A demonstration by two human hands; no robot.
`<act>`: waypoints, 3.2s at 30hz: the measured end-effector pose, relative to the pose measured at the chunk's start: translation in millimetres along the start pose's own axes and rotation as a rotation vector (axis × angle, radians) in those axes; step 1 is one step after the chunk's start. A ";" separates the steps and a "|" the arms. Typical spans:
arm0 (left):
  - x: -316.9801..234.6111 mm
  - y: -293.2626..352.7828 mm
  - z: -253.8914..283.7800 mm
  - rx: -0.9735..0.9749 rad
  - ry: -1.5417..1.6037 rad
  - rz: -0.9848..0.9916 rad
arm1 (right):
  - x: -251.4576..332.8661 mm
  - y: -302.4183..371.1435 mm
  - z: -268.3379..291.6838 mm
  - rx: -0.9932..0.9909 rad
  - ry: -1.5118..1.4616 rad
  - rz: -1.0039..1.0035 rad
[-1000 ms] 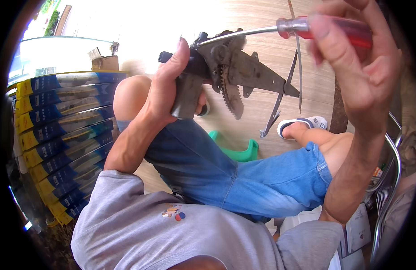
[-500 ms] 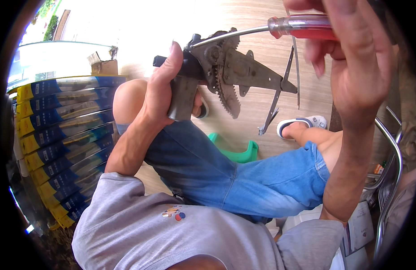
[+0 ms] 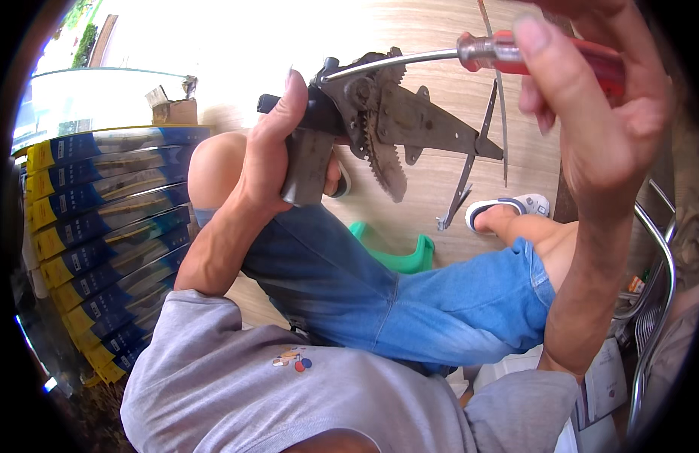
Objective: The person sits on a small stool and uses a screwdriver to adjust screws on a metal mechanical part with gears. They hold the part in their left hand and manipulate the screwdriver with their right hand, focusing on the gear assembly.
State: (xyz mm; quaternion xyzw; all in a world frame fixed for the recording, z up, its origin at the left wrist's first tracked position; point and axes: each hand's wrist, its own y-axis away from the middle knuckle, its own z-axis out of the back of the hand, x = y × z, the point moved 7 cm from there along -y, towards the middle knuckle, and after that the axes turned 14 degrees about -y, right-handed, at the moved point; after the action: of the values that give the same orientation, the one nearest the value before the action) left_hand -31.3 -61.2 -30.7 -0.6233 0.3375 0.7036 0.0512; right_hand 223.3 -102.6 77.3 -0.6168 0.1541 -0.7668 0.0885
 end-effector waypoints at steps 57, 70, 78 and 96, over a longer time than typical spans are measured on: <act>1.2 5.0 9.3 -0.027 0.101 0.013 | -11.2 -1.4 0.0 -0.013 -0.183 -0.018; 0.2 4.7 10.8 -0.029 0.101 0.021 | -8.5 -4.5 4.5 -0.031 -0.120 0.063; 2.4 7.7 14.3 0.010 0.167 0.022 | -14.8 -5.5 21.8 -0.098 -0.119 0.083; 4.7 9.3 19.9 0.023 0.186 0.010 | -27.4 -9.6 11.5 -0.120 -0.206 -0.037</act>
State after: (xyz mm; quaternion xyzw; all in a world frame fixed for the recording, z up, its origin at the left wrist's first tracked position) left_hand -53.7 -59.3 -31.2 -0.6835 0.3521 0.6390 0.0232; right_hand 241.1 -86.1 57.6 -0.6992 0.1785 -0.6902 0.0529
